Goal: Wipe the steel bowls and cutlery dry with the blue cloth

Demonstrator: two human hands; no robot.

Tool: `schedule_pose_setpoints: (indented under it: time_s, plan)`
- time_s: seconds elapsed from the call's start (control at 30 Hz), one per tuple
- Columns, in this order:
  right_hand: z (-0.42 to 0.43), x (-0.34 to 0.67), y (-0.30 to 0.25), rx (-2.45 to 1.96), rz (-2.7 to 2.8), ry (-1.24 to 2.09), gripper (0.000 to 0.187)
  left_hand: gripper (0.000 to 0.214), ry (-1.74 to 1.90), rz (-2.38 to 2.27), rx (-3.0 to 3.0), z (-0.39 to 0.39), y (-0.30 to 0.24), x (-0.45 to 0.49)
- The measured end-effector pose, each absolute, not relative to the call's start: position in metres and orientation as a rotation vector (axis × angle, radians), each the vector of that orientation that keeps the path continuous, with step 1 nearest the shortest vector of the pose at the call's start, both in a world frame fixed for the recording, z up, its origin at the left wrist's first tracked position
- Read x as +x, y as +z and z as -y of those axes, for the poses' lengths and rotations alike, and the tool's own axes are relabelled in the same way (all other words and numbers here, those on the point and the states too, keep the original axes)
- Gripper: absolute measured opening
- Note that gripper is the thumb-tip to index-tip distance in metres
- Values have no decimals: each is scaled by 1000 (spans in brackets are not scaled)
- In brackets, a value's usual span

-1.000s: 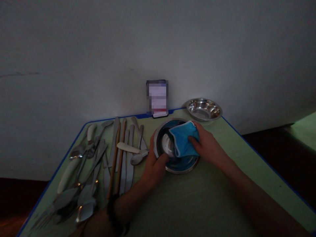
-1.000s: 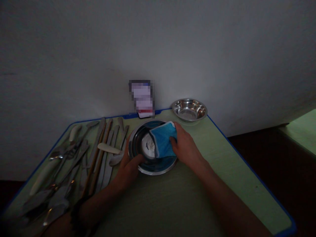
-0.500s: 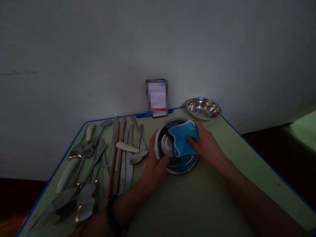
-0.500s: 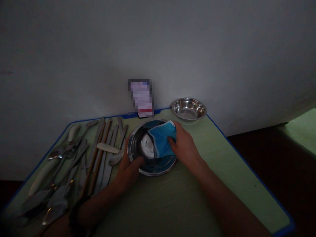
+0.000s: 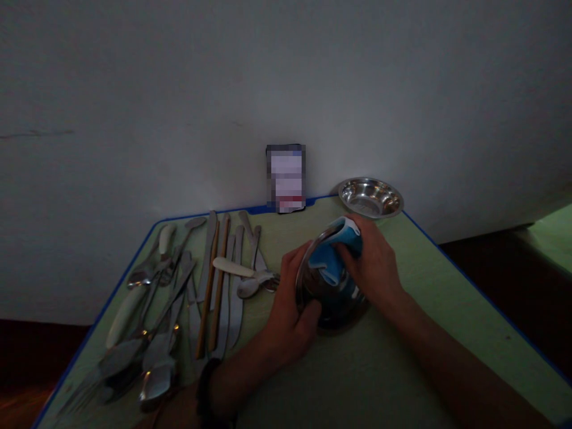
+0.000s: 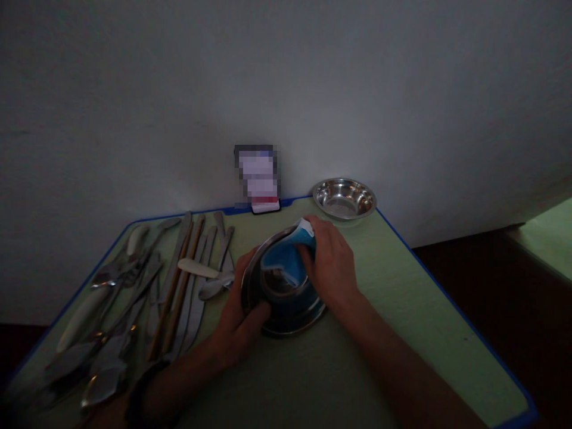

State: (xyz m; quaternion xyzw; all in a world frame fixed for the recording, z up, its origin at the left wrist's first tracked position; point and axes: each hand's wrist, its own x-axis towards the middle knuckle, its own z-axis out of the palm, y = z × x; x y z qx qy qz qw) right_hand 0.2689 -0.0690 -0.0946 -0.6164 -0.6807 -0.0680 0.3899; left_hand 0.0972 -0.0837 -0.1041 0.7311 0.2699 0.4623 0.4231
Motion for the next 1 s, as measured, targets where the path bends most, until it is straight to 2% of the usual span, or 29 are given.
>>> schedule_pose_setpoints:
  time_s: [0.23,0.33,0.5,0.57,0.7,0.87,1.0]
  plan:
    - [65,268,-91,-1516,1772,-174,45,69,1133,-649,1733,79,-107,96]
    - [60,274,-95,-1604,1618,58,46,71,1200,-744,1650,74,-112,93]
    - [57,279,-97,-1591,1489,514,25,66,1330,-929,1597,70,-112,90]
    - [59,281,-93,-1569,1481,484,24,63,1289,-935,1573,71,-112,92]
    - [63,290,-81,-1586,1534,188,22,53,1112,-937,1593,69,-115,97]
    - [66,296,-76,-1497,1640,-129,21,57,906,-927,1484,68,-115,100]
    - [63,291,-84,-1573,1577,-67,29,57,888,-951,1343,71,-112,101]
